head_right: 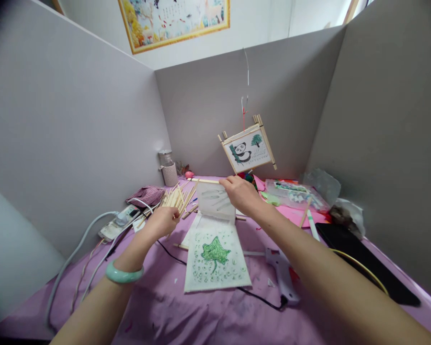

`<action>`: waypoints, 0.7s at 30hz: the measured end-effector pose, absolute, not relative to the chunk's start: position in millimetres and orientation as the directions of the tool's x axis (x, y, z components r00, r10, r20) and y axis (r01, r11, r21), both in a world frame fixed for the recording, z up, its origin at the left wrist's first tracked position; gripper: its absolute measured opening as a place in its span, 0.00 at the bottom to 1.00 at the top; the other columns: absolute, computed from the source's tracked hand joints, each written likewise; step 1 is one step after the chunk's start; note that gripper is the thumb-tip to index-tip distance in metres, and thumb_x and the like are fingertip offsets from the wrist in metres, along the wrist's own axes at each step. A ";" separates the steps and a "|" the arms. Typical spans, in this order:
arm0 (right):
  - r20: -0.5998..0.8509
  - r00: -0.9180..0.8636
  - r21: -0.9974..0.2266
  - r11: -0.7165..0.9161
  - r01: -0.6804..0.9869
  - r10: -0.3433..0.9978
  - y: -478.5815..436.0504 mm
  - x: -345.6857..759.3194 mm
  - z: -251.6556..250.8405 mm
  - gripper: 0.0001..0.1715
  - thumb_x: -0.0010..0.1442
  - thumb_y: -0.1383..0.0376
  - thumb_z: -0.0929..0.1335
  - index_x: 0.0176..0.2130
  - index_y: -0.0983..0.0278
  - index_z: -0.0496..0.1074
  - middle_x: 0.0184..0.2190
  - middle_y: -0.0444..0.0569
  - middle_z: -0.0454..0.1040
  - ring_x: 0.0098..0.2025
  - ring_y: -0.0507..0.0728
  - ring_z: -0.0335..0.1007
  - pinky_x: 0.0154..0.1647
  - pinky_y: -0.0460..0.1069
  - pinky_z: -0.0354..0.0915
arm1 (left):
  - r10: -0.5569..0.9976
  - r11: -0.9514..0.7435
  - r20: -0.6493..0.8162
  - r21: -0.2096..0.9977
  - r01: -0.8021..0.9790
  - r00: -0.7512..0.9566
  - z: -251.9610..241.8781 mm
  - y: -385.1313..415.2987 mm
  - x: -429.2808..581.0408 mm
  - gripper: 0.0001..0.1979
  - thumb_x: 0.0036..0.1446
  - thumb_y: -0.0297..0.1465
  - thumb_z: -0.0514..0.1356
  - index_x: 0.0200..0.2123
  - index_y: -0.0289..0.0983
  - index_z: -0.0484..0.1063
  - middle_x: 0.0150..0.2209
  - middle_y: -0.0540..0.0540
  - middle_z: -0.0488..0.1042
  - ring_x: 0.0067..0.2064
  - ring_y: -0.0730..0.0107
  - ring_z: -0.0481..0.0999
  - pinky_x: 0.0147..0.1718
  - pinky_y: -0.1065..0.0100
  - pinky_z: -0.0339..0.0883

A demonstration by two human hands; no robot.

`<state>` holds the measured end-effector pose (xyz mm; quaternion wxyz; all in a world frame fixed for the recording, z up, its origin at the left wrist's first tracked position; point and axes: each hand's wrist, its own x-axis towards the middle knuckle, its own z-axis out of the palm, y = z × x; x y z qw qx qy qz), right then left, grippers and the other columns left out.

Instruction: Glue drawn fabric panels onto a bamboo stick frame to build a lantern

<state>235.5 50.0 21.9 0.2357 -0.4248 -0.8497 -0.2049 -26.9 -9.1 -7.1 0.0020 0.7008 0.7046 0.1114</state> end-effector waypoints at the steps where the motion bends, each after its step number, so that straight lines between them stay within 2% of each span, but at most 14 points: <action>1: 0.575 -0.528 0.149 0.555 0.818 0.625 50.1 235.7 21.7 0.21 0.62 0.73 0.61 0.53 0.63 0.69 0.47 0.54 0.73 0.47 0.57 0.68 0.39 0.48 0.60 | 0.988 -0.007 0.151 0.161 0.987 -0.017 -7.1 -8.6 -27.0 0.06 0.48 0.28 0.58 0.29 0.40 0.76 0.32 0.42 0.78 0.37 0.58 0.76 0.34 0.67 0.63; 14: 0.578 -0.525 0.160 0.544 0.824 0.625 49.9 234.1 21.8 0.22 0.61 0.74 0.61 0.54 0.62 0.68 0.47 0.54 0.73 0.47 0.58 0.68 0.40 0.49 0.60 | 0.988 -0.015 0.155 0.200 0.980 -0.016 -10.1 -10.7 -28.6 0.06 0.50 0.31 0.58 0.29 0.40 0.76 0.31 0.42 0.78 0.36 0.61 0.76 0.34 0.69 0.62; 21: 0.572 -0.524 0.155 0.544 0.824 0.631 48.5 232.8 24.7 0.22 0.61 0.74 0.60 0.53 0.61 0.69 0.47 0.53 0.73 0.46 0.58 0.68 0.38 0.49 0.59 | 0.985 -0.034 0.175 0.205 0.978 -0.003 -5.9 -16.6 -26.3 0.09 0.52 0.29 0.55 0.28 0.39 0.76 0.29 0.42 0.77 0.34 0.62 0.75 0.32 0.69 0.60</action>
